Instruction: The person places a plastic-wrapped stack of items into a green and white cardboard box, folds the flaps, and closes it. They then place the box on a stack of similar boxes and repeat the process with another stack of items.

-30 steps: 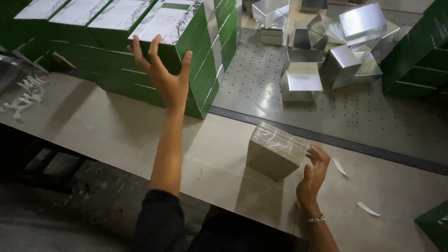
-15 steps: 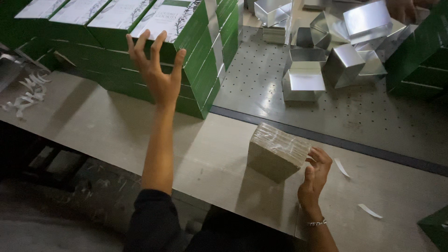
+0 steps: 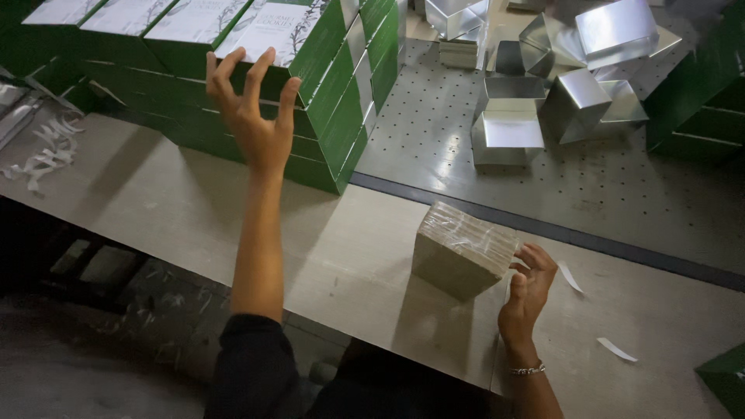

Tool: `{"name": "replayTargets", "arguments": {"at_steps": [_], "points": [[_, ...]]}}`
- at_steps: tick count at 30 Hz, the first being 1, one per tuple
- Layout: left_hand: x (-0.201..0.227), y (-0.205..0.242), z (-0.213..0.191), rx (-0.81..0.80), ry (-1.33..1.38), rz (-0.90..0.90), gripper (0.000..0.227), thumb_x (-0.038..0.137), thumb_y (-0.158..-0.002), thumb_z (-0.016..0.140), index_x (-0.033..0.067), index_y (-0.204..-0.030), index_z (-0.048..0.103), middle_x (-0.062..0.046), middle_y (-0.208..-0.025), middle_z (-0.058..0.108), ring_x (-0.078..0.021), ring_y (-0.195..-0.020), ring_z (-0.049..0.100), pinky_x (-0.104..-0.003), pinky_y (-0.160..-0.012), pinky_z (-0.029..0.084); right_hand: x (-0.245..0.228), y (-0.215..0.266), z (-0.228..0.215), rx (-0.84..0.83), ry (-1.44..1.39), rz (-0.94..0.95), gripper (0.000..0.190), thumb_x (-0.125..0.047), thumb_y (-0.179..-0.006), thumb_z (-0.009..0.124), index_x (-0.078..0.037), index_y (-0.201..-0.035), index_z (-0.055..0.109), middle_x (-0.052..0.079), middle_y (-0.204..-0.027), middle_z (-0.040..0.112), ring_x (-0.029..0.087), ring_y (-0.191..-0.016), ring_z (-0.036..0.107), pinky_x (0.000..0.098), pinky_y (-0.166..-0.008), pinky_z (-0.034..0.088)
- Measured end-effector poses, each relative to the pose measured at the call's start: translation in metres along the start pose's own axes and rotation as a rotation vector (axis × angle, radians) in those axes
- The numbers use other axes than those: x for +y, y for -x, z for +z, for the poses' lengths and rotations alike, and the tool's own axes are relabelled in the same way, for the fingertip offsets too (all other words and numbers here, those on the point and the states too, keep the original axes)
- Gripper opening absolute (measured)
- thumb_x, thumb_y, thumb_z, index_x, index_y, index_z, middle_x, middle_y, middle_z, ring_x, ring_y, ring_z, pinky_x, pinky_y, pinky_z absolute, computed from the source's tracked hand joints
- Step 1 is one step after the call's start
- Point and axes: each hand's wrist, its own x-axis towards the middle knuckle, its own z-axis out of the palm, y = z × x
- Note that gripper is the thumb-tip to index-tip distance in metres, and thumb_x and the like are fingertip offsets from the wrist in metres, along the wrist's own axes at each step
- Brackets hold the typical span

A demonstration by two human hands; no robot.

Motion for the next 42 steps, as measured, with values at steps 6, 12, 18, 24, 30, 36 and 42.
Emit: {"name": "replayTargets", "arguments": {"at_steps": [6, 12, 18, 24, 30, 36, 42], "points": [[0.001, 0.002, -0.003, -0.019, -0.003, -0.008, 0.033, 0.037, -0.101, 0.077, 0.0246, -0.130, 0.067, -0.005, -0.139, 0.045, -0.0400, -0.145, 0.026, -0.070, -0.115, 0.038, 0.005, -0.001, 0.000, 0.031, -0.038, -0.006, 0.061, -0.052, -0.105, 0.041, -0.001, -0.136, 0.047, 0.019, -0.142, 0.044, 0.030, -0.117, 0.056, 0.0418, -0.092, 0.050], [-0.002, 0.003, -0.002, -0.006, -0.031, 0.007, 0.033, 0.040, -0.102, 0.074, 0.0232, -0.130, 0.068, -0.004, -0.138, 0.047, -0.0369, -0.143, 0.029, -0.066, -0.113, 0.043, 0.005, -0.001, 0.000, 0.033, -0.051, -0.006, 0.057, -0.050, -0.107, 0.041, -0.002, -0.136, 0.047, 0.018, -0.141, 0.044, 0.029, -0.118, 0.054, 0.0410, -0.092, 0.050], [0.022, 0.013, -0.013, -0.046, 0.027, -0.080, 0.059, 0.052, -0.105, 0.068, 0.0276, -0.155, 0.049, -0.008, -0.163, 0.027, -0.0363, -0.159, 0.013, -0.067, -0.133, 0.018, 0.019, 0.000, -0.001, 0.031, -0.081, -0.025, 0.062, -0.055, -0.104, 0.040, -0.002, -0.134, 0.049, 0.018, -0.140, 0.044, 0.027, -0.123, 0.053, 0.0384, -0.093, 0.050], [0.068, 0.069, -0.017, 0.021, 0.238, 0.149, 0.070, 0.053, -0.099, 0.056, -0.0059, -0.138, 0.061, -0.032, -0.152, 0.031, -0.0586, -0.146, 0.013, -0.074, -0.119, 0.011, 0.057, 0.016, -0.005, -0.146, -0.163, -0.047, 0.107, -0.088, -0.078, 0.038, -0.004, -0.143, 0.048, 0.018, -0.135, 0.047, 0.030, -0.125, 0.049, 0.0456, -0.105, 0.040], [0.118, 0.187, -0.001, -0.658, 0.829, -0.279, 0.097, 0.075, -0.091, 0.052, 0.0021, -0.154, 0.039, -0.024, -0.162, 0.031, -0.0442, -0.154, 0.014, -0.059, -0.123, 0.004, 0.037, 0.021, 0.008, -0.504, 0.105, 0.284, 0.120, -0.040, -0.068, 0.094, -0.004, -0.159, 0.023, 0.026, -0.158, 0.035, 0.045, -0.146, 0.034, 0.0637, -0.120, 0.023], [0.165, 0.201, -0.009, -1.259, 0.946, -0.674, 0.084, 0.043, -0.077, 0.087, 0.0010, -0.139, 0.048, -0.020, -0.137, 0.059, -0.0362, -0.137, 0.051, -0.060, -0.118, 0.030, -0.004, 0.002, 0.008, -0.486, 0.085, 0.267, 0.087, -0.024, -0.073, 0.090, 0.000, -0.142, 0.044, 0.026, -0.137, 0.059, 0.047, -0.131, 0.054, 0.0628, -0.111, 0.041], [0.160, 0.197, -0.017, -1.416, 0.604, -0.654, 0.089, 0.059, -0.078, 0.080, -0.0070, -0.129, 0.049, -0.029, -0.124, 0.062, -0.0466, -0.123, 0.060, -0.065, -0.104, 0.045, 0.024, -0.002, -0.048, -0.434, 0.036, -0.004, 0.077, -0.030, -0.082, 0.082, 0.000, -0.145, 0.049, 0.026, -0.144, 0.055, 0.047, -0.139, 0.046, 0.0625, -0.115, 0.033]]}}
